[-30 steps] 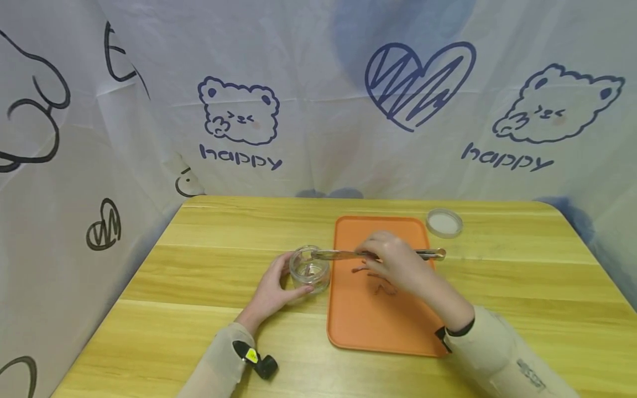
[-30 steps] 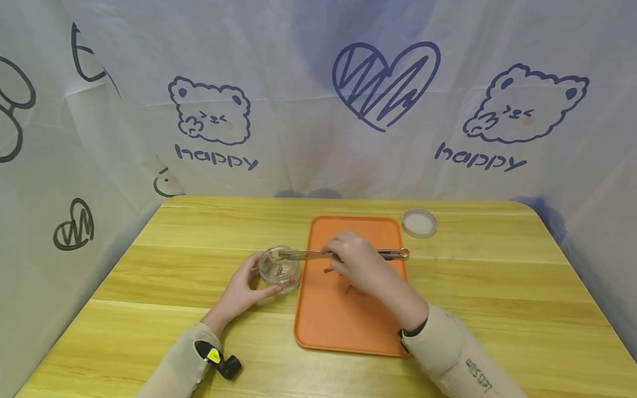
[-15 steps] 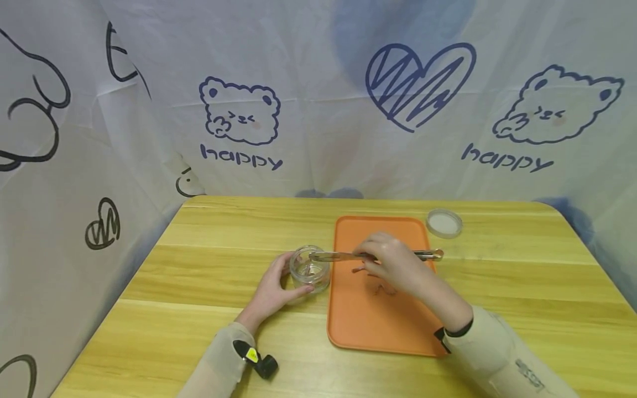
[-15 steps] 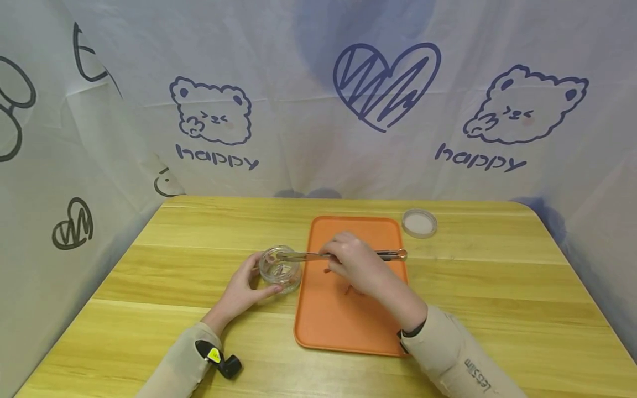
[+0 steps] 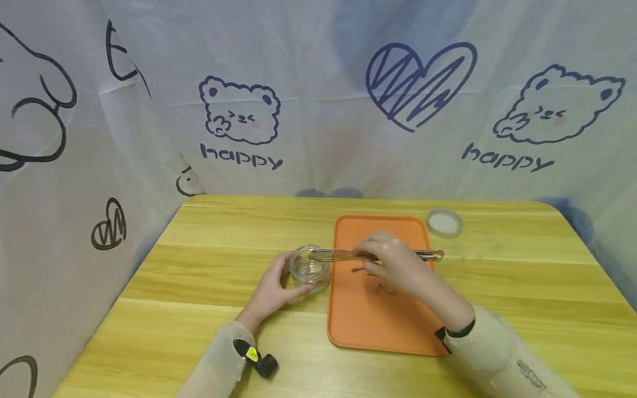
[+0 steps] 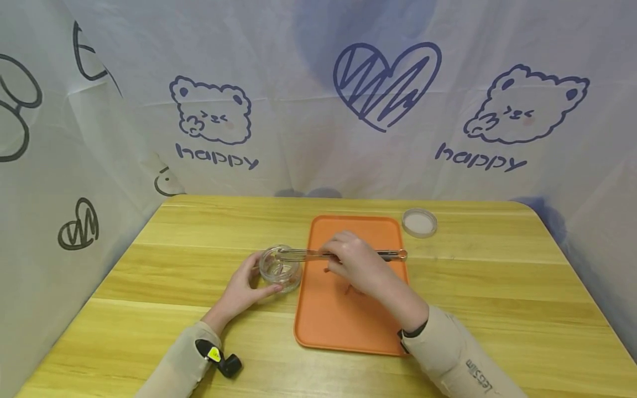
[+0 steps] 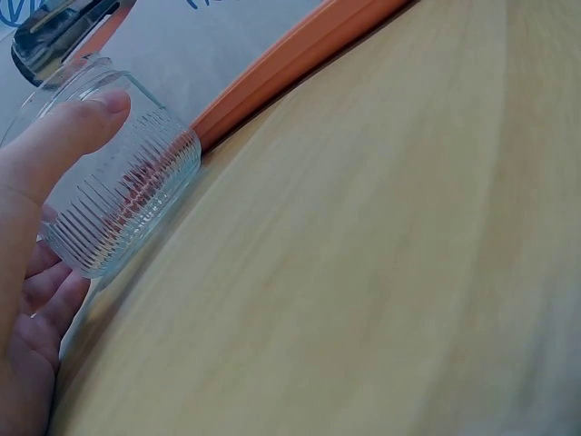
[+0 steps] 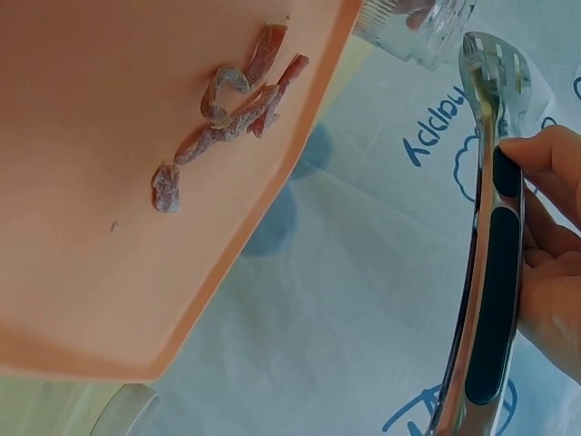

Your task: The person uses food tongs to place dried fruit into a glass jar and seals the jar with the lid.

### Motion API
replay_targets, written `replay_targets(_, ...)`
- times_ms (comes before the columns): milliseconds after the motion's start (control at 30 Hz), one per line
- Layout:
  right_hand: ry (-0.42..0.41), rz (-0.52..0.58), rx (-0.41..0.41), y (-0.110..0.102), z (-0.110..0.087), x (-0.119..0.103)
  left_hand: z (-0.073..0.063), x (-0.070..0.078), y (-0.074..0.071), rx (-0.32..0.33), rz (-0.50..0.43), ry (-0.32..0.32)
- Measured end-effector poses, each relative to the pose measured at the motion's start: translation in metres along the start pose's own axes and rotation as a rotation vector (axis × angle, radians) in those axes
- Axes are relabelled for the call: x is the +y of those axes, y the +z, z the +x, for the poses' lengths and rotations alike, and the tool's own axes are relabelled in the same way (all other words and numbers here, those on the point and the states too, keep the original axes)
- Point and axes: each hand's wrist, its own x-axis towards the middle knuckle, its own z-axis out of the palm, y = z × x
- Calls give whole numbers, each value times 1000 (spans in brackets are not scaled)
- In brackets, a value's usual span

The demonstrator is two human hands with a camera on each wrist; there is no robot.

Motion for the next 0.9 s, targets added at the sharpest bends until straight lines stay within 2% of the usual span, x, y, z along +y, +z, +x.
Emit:
replay_targets(367,48,10,28,-8,-6,5,0,-1,0,-3,-5,-8)
replay_targets(633,73,-17,51,-15,-16,19,0,0,0,-6,-5,-9)
replay_targets(900,147,-6,32,-23,-31,36,-1,0,0,1,-9,-9)
